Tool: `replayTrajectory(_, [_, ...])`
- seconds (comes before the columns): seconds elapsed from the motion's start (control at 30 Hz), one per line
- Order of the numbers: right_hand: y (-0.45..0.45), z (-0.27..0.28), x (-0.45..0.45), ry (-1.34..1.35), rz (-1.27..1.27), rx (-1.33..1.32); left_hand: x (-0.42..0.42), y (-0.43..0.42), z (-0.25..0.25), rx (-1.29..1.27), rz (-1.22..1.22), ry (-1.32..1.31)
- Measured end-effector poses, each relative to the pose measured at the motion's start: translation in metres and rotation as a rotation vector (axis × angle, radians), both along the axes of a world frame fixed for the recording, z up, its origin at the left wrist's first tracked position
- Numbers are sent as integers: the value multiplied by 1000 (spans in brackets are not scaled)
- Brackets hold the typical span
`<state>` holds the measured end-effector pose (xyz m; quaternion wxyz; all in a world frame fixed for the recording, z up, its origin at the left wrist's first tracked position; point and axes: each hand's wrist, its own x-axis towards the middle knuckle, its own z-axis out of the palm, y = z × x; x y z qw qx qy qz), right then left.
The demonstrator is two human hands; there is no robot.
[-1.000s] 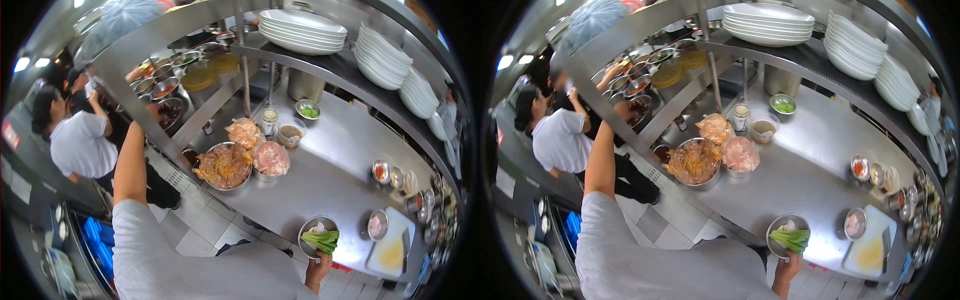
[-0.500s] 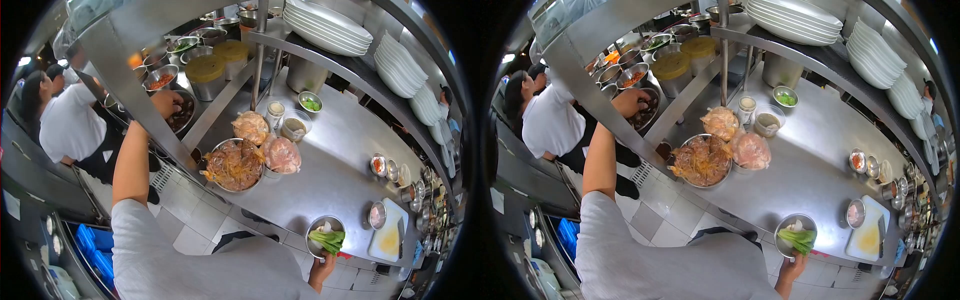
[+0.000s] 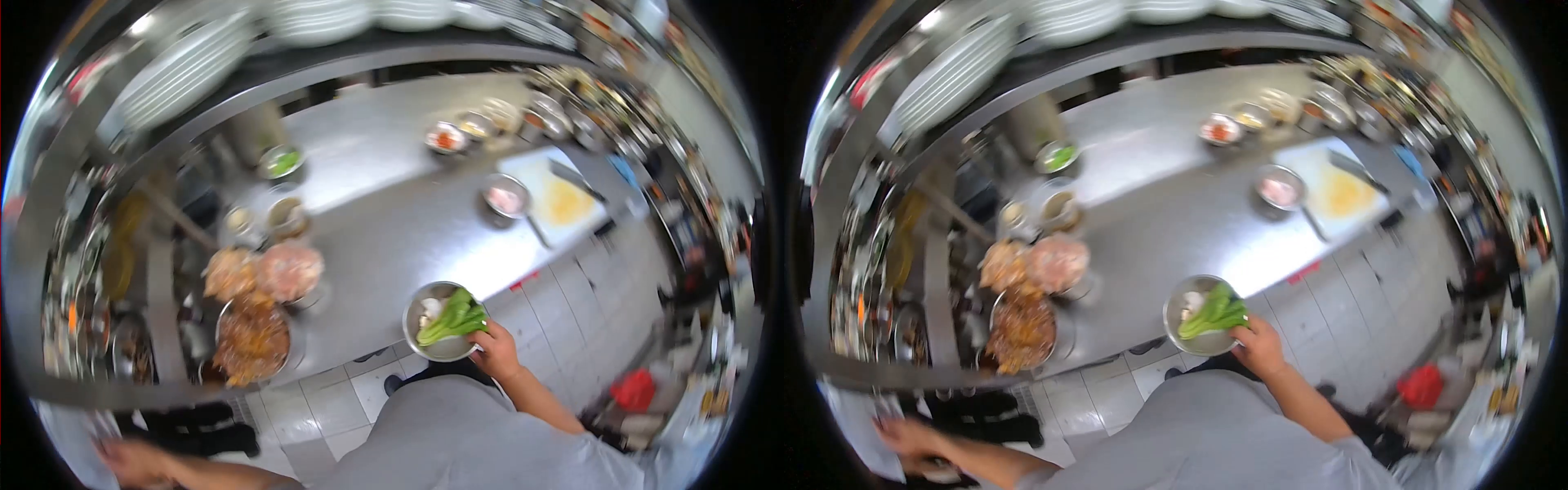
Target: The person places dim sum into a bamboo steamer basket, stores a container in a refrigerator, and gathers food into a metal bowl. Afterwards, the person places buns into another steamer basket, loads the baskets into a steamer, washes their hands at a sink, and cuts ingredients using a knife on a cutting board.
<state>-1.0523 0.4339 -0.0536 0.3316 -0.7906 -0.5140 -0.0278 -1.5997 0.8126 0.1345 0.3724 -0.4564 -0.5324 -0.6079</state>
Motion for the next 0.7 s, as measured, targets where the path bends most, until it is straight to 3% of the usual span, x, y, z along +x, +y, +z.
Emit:
replayTrajectory(0.03, [-8,-2,-1,7,-75,-1,-36,9,-28,253,-247,-112])
replayTrajectory(0.07, [-15,-6,3,9,-63,1,1,-3,-27,447,-452,-460])
replayTrajectory(0.1, [-23,-7,6,9,-31,2,67,-45,-5,302,-163,-128])
replayTrajectory(0.17, [-37,-1,15,11,-24,1,181,-79,3,138,-677,-538])
replayTrajectory(0.2, [-43,2,24,18,6,8,230,-93,3,108,-1123,-639])
replayTrajectory(0.23, [-51,3,36,15,2,19,291,-119,-2,-25,-1307,-633])
replayTrajectory(0.27, [-60,3,43,-18,-2,26,343,-147,-14,-219,-1376,-579])
replayTrajectory(0.3, [-71,3,52,-51,-8,33,377,-170,-31,-353,-1408,-54])
replayTrajectory(0.33, [-85,3,65,-85,-18,39,427,-191,-72,-325,-1709,-73])
replayTrajectory(0.37, [-102,2,78,-87,-37,48,473,-222,-78,-488,-1862,179])
replayTrajectory(0.4, [-122,3,93,-104,-57,75,506,-259,-75,-714,-1793,621])
replayTrajectory(0.47, [-169,3,127,-124,-102,107,570,-313,-108,-846,-1916,1086])
replayTrajectory(0.5, [-198,1,143,-106,-136,109,599,-335,-124,-830,-1931,1107])
replayTrajectory(0.57, [-254,-4,173,-84,-200,119,648,-374,-148,-819,-2194,838])
replayTrajectory(0.6, [-284,-6,186,-13,-251,77,672,-397,-149,-814,-2212,858])
replayTrajectory(0.67, [-328,-4,204,64,-315,30,718,-438,-148,-1081,-2068,583])
replayTrajectory(0.7, [-344,-1,210,50,-393,36,737,-448,-150,-1088,-2079,583])
